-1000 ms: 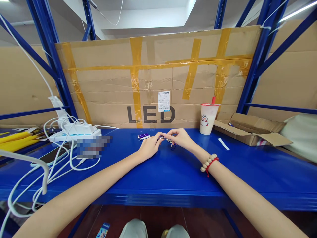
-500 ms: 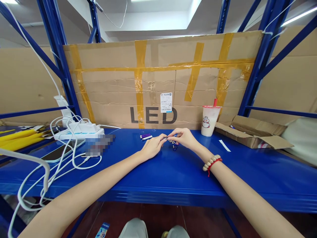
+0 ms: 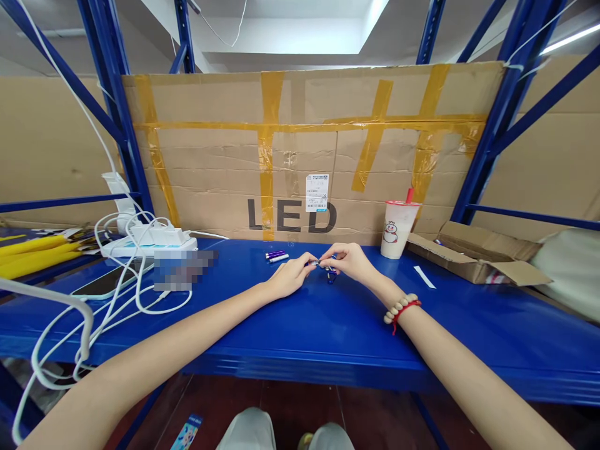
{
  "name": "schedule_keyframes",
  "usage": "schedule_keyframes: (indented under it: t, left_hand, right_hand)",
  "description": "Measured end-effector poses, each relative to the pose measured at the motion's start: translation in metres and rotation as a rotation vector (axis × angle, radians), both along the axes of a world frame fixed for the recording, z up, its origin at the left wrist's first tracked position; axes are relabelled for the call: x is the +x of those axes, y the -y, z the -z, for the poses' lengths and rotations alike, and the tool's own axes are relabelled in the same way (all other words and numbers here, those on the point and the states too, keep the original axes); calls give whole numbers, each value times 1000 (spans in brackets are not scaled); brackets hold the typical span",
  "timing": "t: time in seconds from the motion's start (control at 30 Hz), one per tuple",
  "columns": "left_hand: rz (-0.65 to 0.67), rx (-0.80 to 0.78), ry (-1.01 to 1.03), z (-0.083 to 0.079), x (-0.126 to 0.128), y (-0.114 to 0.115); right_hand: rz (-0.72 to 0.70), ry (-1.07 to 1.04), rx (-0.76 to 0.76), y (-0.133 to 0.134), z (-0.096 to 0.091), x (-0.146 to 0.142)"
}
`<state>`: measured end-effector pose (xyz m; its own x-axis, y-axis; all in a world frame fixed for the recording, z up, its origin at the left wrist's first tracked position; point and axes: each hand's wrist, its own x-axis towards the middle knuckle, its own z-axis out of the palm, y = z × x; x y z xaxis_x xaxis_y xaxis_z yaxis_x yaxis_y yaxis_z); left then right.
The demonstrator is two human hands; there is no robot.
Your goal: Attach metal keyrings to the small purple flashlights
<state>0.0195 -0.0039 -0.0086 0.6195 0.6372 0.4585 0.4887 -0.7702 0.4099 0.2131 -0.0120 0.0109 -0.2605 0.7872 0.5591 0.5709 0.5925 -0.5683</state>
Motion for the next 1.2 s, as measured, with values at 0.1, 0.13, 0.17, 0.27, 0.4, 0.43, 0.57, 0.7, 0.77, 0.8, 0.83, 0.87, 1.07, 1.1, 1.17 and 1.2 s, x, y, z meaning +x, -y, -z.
schedule_keyframes:
  t: [0.1,0.13,0.17,0.27,0.4,0.43,0.57,0.7,0.77,0.8,0.83,0.87,1.07,1.1,1.17,1.2]
  left_hand:
    - [-5,3,9,1,0,0]
    - [-4,2,9,2,0,1]
    - [-3,2,8,2,0,1]
    - [-6,-1,3,2,0,1]
    - [-9,3,18,1,0,2]
    - [-7,8,25,0,0,2]
    - [-7,26,35,0,0,3]
    - [-13,26,36,0,1,3]
    - [-12,31,33,0,0,3]
    - [-10,35,31,0,0,3]
    - [-10,40,28,0,0,3]
    - [-11,46,26,0,0,3]
    - [-38,76,9,0,-1,2]
    - [-42,82,8,0,-1,2]
    - [-53,97,11,0,0,2]
    - [-59,104,14,0,0,1]
  right_hand:
    - [-9,36,38,2,-2,-1]
    - [-11,48,53,3,-3,-1]
    - [-11,59,66,4,-4,-2]
    - [-12,85,84,5,-5,-2]
    - [-13,116,100,6,-5,-1]
    - [-9,125,107,6,-5,-1]
    - [8,149,121,7,-6,-2]
    - [13,146,106,7,-6,-2]
    - [10,138,73,6,-5,-2]
    - [9,133,50,6,-5,-2]
    - [7,127,25,5,-4,-2]
    - [6,121,3,4,-4,-2]
    - [9,118,-34,3,-3,-1]
    - [11,116,-30,3,-2,-1]
    - [18,104,-20,2,-1,-2]
    - [24,97,-16,1,-1,-2]
